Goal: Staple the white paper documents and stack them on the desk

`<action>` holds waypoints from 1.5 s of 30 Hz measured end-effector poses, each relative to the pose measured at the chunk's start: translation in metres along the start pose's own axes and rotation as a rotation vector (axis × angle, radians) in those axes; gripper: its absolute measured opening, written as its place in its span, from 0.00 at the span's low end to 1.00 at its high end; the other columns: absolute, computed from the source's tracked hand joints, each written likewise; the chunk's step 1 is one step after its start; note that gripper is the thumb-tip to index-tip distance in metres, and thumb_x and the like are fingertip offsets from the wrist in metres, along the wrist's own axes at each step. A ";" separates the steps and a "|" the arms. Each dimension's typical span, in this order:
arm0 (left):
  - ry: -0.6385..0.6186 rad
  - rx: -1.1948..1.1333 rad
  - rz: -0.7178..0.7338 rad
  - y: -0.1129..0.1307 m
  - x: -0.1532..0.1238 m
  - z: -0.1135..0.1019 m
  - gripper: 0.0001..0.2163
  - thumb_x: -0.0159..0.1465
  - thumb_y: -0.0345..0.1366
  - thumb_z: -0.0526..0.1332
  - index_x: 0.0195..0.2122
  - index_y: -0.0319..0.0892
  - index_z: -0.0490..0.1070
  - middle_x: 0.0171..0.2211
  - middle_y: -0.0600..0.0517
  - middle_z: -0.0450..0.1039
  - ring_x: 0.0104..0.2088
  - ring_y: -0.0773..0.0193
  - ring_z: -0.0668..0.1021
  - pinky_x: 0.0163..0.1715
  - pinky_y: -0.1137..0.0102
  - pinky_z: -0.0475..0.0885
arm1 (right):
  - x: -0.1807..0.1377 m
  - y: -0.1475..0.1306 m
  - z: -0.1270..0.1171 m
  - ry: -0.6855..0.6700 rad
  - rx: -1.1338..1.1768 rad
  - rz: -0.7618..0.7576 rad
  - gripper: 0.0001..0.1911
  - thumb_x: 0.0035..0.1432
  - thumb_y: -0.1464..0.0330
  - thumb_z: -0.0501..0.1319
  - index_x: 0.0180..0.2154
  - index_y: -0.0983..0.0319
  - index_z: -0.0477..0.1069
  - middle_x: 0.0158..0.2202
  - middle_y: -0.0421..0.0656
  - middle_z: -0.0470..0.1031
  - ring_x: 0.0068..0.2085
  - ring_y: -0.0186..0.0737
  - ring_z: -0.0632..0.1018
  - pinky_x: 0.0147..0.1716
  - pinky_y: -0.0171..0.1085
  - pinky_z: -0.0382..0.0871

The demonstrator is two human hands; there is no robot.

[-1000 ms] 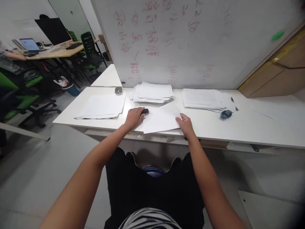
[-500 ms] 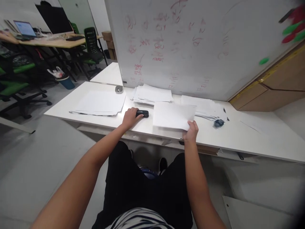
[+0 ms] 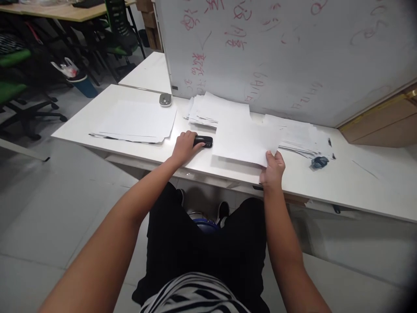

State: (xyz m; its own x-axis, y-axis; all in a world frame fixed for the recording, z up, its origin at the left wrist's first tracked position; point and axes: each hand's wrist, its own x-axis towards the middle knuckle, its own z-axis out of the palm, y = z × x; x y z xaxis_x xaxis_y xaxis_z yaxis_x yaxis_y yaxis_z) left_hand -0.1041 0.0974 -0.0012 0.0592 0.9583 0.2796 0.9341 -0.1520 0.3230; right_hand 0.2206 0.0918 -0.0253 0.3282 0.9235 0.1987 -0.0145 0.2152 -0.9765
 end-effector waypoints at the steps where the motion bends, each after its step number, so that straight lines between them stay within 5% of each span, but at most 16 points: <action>1: -0.003 -0.003 0.000 0.000 0.000 0.000 0.17 0.66 0.50 0.57 0.48 0.43 0.68 0.44 0.42 0.70 0.46 0.48 0.70 0.45 0.57 0.65 | 0.007 -0.001 0.004 0.002 0.001 0.018 0.21 0.56 0.54 0.60 0.47 0.57 0.70 0.46 0.45 0.75 0.48 0.43 0.77 0.43 0.41 0.75; 5: -0.021 -0.016 0.019 0.000 0.002 0.001 0.17 0.67 0.49 0.57 0.48 0.42 0.67 0.45 0.41 0.70 0.47 0.48 0.69 0.46 0.57 0.64 | 0.061 -0.003 0.049 -0.026 -0.048 0.000 0.23 0.59 0.54 0.56 0.54 0.56 0.65 0.52 0.47 0.71 0.52 0.46 0.75 0.43 0.45 0.75; 9: 0.002 0.006 0.030 0.000 0.002 0.001 0.18 0.67 0.50 0.56 0.49 0.42 0.67 0.47 0.42 0.71 0.47 0.49 0.70 0.46 0.57 0.65 | 0.125 0.001 0.122 -0.036 -0.274 -0.265 0.27 0.63 0.56 0.51 0.61 0.56 0.57 0.58 0.53 0.65 0.57 0.49 0.72 0.51 0.51 0.69; 14: 0.020 0.012 0.047 -0.001 0.000 -0.001 0.18 0.67 0.50 0.56 0.49 0.43 0.67 0.48 0.44 0.72 0.46 0.51 0.72 0.45 0.58 0.67 | 0.154 0.002 0.170 -0.030 -0.612 -0.341 0.33 0.61 0.62 0.54 0.65 0.60 0.52 0.59 0.59 0.65 0.60 0.58 0.68 0.57 0.63 0.56; 17: 0.035 0.018 0.045 0.000 -0.001 -0.003 0.17 0.66 0.50 0.57 0.49 0.42 0.68 0.46 0.44 0.72 0.45 0.51 0.72 0.45 0.58 0.67 | 0.151 0.001 0.153 -0.054 -0.867 -0.357 0.31 0.58 0.69 0.53 0.63 0.64 0.57 0.62 0.63 0.61 0.60 0.60 0.67 0.58 0.65 0.52; 21: 0.045 0.015 0.034 0.000 -0.001 -0.006 0.18 0.67 0.49 0.56 0.50 0.42 0.67 0.46 0.43 0.73 0.45 0.50 0.72 0.44 0.59 0.67 | 0.145 -0.001 0.087 -0.160 -1.164 -0.452 0.28 0.59 0.74 0.49 0.61 0.64 0.62 0.69 0.57 0.51 0.64 0.53 0.63 0.62 0.58 0.49; 25: 0.037 0.007 0.038 -0.001 0.002 -0.005 0.19 0.67 0.50 0.55 0.50 0.42 0.68 0.46 0.42 0.73 0.45 0.49 0.72 0.44 0.58 0.67 | 0.142 0.006 0.012 -0.107 -1.273 -0.321 0.26 0.65 0.64 0.49 0.63 0.63 0.61 0.69 0.54 0.55 0.68 0.52 0.57 0.64 0.59 0.47; 28: 0.046 0.003 0.047 -0.001 0.003 -0.005 0.20 0.67 0.51 0.53 0.50 0.42 0.68 0.46 0.42 0.73 0.45 0.48 0.72 0.44 0.57 0.67 | 0.138 0.021 -0.022 -0.108 -1.304 -0.161 0.31 0.65 0.55 0.52 0.64 0.63 0.59 0.70 0.54 0.54 0.70 0.56 0.54 0.65 0.61 0.45; 33: 0.040 0.022 0.043 0.000 0.003 -0.006 0.20 0.67 0.51 0.52 0.50 0.41 0.68 0.45 0.43 0.73 0.45 0.48 0.72 0.44 0.57 0.68 | 0.136 0.039 -0.031 -0.075 -1.276 -0.145 0.31 0.65 0.52 0.52 0.62 0.63 0.64 0.69 0.53 0.57 0.69 0.52 0.56 0.66 0.56 0.44; 40: 0.033 0.027 0.035 0.000 0.003 -0.006 0.22 0.67 0.52 0.52 0.51 0.40 0.67 0.46 0.42 0.72 0.46 0.47 0.72 0.45 0.57 0.68 | 0.140 0.039 -0.035 -0.056 -1.189 -0.121 0.25 0.65 0.70 0.45 0.59 0.60 0.69 0.67 0.46 0.61 0.68 0.43 0.59 0.67 0.52 0.45; 45: 0.033 0.036 0.029 -0.001 0.003 -0.006 0.23 0.67 0.52 0.51 0.53 0.40 0.67 0.47 0.42 0.72 0.47 0.47 0.72 0.46 0.57 0.68 | 0.140 0.035 -0.036 -0.121 -1.168 -0.069 0.24 0.64 0.62 0.51 0.60 0.56 0.67 0.69 0.43 0.56 0.70 0.45 0.55 0.68 0.52 0.41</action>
State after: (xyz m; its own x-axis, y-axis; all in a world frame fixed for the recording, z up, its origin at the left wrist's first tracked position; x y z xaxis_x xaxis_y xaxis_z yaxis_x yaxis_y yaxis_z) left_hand -0.1069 0.0987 0.0045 0.0754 0.9449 0.3186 0.9443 -0.1704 0.2817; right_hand 0.2997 0.2168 -0.0344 0.2015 0.9591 0.1990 0.8950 -0.0977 -0.4353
